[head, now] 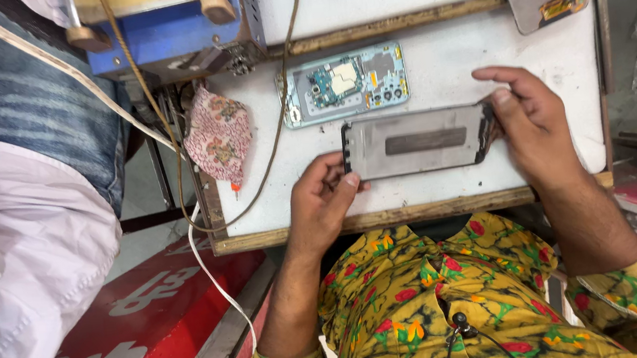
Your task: The person cleans a smartphone screen with a cloth, peels off a protective film, and applies adhesive from a tube along the screen edges. The person uses a small metal tool to spread the adhesive and continues wiping the screen surface.
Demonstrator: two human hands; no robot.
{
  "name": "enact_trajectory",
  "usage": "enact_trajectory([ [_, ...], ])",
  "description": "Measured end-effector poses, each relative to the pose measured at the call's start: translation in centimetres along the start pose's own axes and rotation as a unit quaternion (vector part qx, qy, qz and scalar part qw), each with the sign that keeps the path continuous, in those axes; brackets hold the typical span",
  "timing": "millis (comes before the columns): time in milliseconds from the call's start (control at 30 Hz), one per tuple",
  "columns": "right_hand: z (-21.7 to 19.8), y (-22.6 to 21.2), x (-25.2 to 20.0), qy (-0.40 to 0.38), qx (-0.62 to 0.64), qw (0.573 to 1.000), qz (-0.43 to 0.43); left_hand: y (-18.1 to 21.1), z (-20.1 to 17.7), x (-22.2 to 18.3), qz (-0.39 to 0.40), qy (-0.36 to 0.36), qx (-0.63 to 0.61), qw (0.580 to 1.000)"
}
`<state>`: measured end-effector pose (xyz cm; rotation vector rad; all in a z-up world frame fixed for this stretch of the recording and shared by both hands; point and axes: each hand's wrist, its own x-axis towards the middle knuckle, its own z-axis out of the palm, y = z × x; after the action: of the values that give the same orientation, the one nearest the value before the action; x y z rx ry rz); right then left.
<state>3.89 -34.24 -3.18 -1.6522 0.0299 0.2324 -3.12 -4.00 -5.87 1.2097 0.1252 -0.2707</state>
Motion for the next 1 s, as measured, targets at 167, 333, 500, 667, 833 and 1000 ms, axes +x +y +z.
enact_trajectory([
  [167, -2.0, -0.6, -1.2, -0.131, 0.181, 0.974, 0.045, 3.0, 1.6, -4.1, 0.026, 0.015, 0.049, 0.998],
  [333, -2.6, -0.9, -2.3, -0.281, 0.271, 0.921, 0.005, 8.8, 4.1, -7.8, 0.216, -0.029, 0.017, 0.976],
  [500, -2.7, -1.0, -1.6, -0.291, 0.284, 0.914, -0.010, 13.2, 4.5, -6.1, 0.340, -0.147, -0.003, 0.929],
  [667, -2.3, -2.8, -1.1, -0.401, 0.290, 0.869, -0.007, 14.2, 6.3, -5.6, 0.347, -0.039, 0.126, 0.929],
  [833, -1.1, -4.2, 0.3, -0.458, 0.359, 0.769, 0.265, 13.1, 7.6, -3.0, 0.198, -0.009, 0.304, 0.932],
  [1000, 1.0, -3.7, 2.7, -0.437, 0.305, 0.826, 0.184, 10.2, 7.3, 0.0, 0.197, 0.049, 0.361, 0.910],
])
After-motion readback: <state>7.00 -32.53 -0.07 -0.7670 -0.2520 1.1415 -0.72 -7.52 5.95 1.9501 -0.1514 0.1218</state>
